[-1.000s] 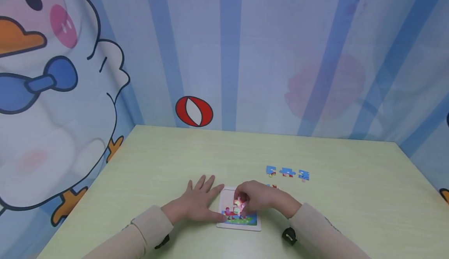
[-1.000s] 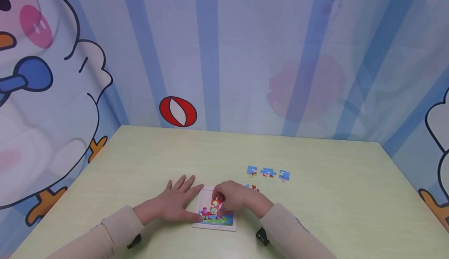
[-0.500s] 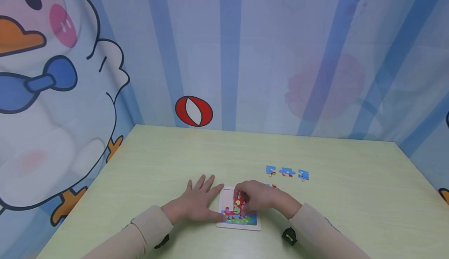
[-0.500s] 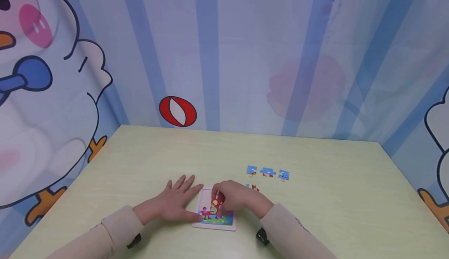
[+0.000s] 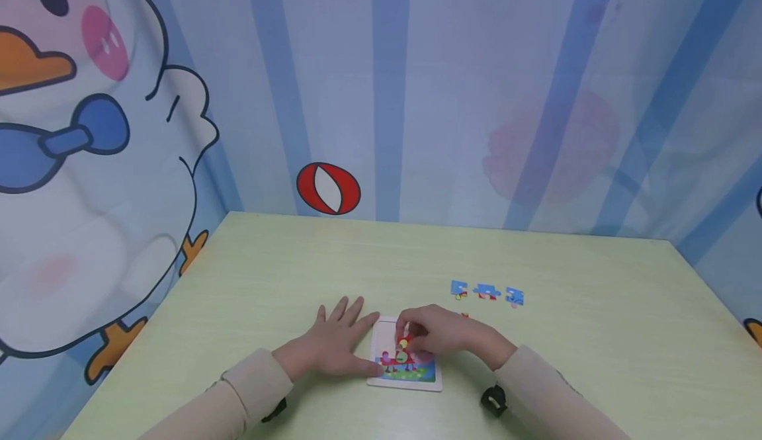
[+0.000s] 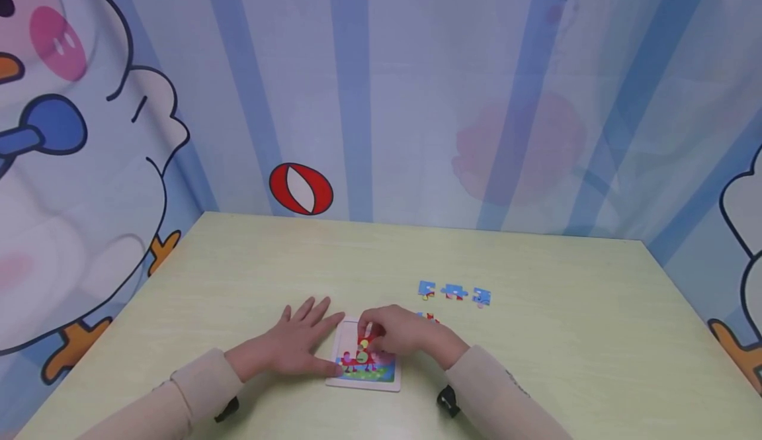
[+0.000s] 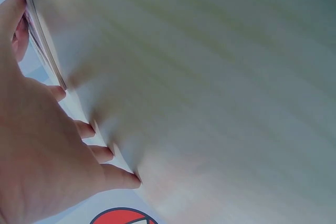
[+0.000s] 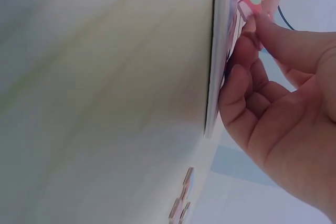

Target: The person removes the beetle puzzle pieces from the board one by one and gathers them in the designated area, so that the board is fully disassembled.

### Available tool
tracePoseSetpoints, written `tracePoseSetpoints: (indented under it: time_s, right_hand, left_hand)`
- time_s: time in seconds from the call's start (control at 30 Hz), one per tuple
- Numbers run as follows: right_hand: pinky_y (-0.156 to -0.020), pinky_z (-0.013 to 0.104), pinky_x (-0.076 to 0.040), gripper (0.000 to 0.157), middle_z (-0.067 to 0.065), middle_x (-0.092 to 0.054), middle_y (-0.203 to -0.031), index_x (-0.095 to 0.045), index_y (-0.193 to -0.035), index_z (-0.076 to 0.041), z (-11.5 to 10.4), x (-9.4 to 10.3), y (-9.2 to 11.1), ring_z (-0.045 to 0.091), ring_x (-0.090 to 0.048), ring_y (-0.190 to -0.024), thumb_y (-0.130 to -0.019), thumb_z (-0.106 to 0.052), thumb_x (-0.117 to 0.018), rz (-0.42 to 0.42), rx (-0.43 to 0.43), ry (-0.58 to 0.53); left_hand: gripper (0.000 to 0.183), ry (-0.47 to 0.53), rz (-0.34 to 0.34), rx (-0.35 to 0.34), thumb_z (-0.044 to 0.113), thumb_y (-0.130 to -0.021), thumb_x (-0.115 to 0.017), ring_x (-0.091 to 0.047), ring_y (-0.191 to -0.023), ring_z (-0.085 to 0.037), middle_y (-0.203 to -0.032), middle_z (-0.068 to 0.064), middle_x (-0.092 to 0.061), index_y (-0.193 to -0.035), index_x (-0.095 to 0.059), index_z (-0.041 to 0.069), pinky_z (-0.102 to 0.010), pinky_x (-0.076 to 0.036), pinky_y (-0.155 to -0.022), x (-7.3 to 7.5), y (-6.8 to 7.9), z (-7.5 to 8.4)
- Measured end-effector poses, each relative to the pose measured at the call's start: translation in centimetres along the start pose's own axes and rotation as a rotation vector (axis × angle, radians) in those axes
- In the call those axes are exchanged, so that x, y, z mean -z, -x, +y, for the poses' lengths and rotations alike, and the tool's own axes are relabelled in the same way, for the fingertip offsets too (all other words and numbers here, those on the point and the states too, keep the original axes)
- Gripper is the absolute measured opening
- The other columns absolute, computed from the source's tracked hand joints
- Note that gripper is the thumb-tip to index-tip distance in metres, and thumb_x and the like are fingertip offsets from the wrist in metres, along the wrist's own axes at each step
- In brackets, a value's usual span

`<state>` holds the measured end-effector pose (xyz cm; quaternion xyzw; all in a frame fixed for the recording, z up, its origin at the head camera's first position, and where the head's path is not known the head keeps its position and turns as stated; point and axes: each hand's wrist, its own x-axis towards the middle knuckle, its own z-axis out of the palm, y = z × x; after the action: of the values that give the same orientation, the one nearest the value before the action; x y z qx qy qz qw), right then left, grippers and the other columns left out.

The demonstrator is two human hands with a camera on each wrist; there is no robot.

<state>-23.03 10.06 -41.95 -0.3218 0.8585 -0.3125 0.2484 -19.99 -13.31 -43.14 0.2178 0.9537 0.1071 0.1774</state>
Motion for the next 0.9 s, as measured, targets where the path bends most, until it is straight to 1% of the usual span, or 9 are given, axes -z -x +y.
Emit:
tracePoseSetpoints:
  time_s: [0.07, 0.13, 0.3, 0.5, 0.73, 0.9]
  right_hand:
    - [-0.062, 0.024, -0.046, 0.014, -0.002, -0.059, -0.072, -0.062, -0.095, -0.02, 0.1, 0.0, 0.1, 0.009, -0.053, -0.062, -0.093, -0.007, -0.063, -0.001, 0.017, -0.019]
    - [-0.061, 0.023, -0.046, 0.013, -0.003, -0.059, -0.072, -0.062, -0.095, -0.02, 0.2, 0.1, 0.2, 0.008, -0.053, -0.062, -0.093, -0.007, -0.062, 0.004, 0.025, -0.02]
    - [-0.061, 0.024, -0.046, 0.014, -0.004, -0.059, -0.076, -0.062, -0.096, -0.022, 0.4, 0.4, 0.4, 0.009, -0.054, -0.064, -0.093, -0.008, -0.062, 0.016, 0.029, -0.013]
    - [-0.063, 0.025, -0.045, 0.014, -0.004, -0.058, -0.076, -0.062, -0.097, -0.02, 0.7, 1.0, 0.8, 0.01, -0.053, -0.068, -0.093, -0.007, -0.061, 0.034, 0.047, -0.013]
    - [-0.064, 0.024, -0.043, 0.009, -0.003, -0.058, -0.076, -0.062, -0.1, -0.014, 1.4, 2.4, 2.4, 0.011, -0.05, -0.068, -0.093, -0.008, -0.062, 0.044, 0.094, -0.036]
    - [-0.061, 0.024, -0.042, 0.01, -0.004, -0.056, -0.075, -0.061, -0.101, -0.014, 2.3, 3.5, 3.6, 0.01, -0.048, -0.067, -0.093, -0.007, -0.061, 0.07, 0.072, -0.006]
  left_hand:
    - [0.094, 0.0, 0.001, -0.003, 0.074, -0.081, -0.054, -0.002, -0.147, -0.041, -0.162, -0.014, -0.009, -0.154, -0.027, 0.02, -0.069, -0.007, -0.11, 0.0, 0.0, 0.0]
    - [0.094, -0.003, 0.003, -0.006, 0.074, -0.081, -0.053, -0.002, -0.147, -0.041, -0.162, -0.014, -0.009, -0.154, -0.027, 0.021, -0.069, -0.007, -0.11, -0.1, 0.0, 0.0]
    - [0.094, -0.009, 0.003, -0.009, 0.075, -0.081, -0.052, -0.001, -0.147, -0.041, -0.162, -0.013, -0.008, -0.154, -0.026, 0.021, -0.069, -0.007, -0.11, -0.2, -0.1, -0.2]
    - [0.095, -0.011, 0.008, -0.01, 0.075, -0.08, -0.052, -0.002, -0.147, -0.041, -0.162, -0.014, -0.008, -0.154, -0.026, 0.021, -0.069, -0.007, -0.109, -0.3, -0.2, -0.3]
    - [0.095, -0.007, 0.013, -0.013, 0.074, -0.08, -0.053, -0.002, -0.147, -0.042, -0.162, -0.014, -0.009, -0.154, -0.026, 0.021, -0.069, -0.006, -0.109, -0.4, -0.3, -0.4]
    - [0.095, -0.007, 0.013, -0.022, 0.074, -0.08, -0.053, -0.002, -0.147, -0.041, -0.162, -0.014, -0.008, -0.154, -0.026, 0.021, -0.069, -0.005, -0.109, -0.5, -0.2, -0.4]
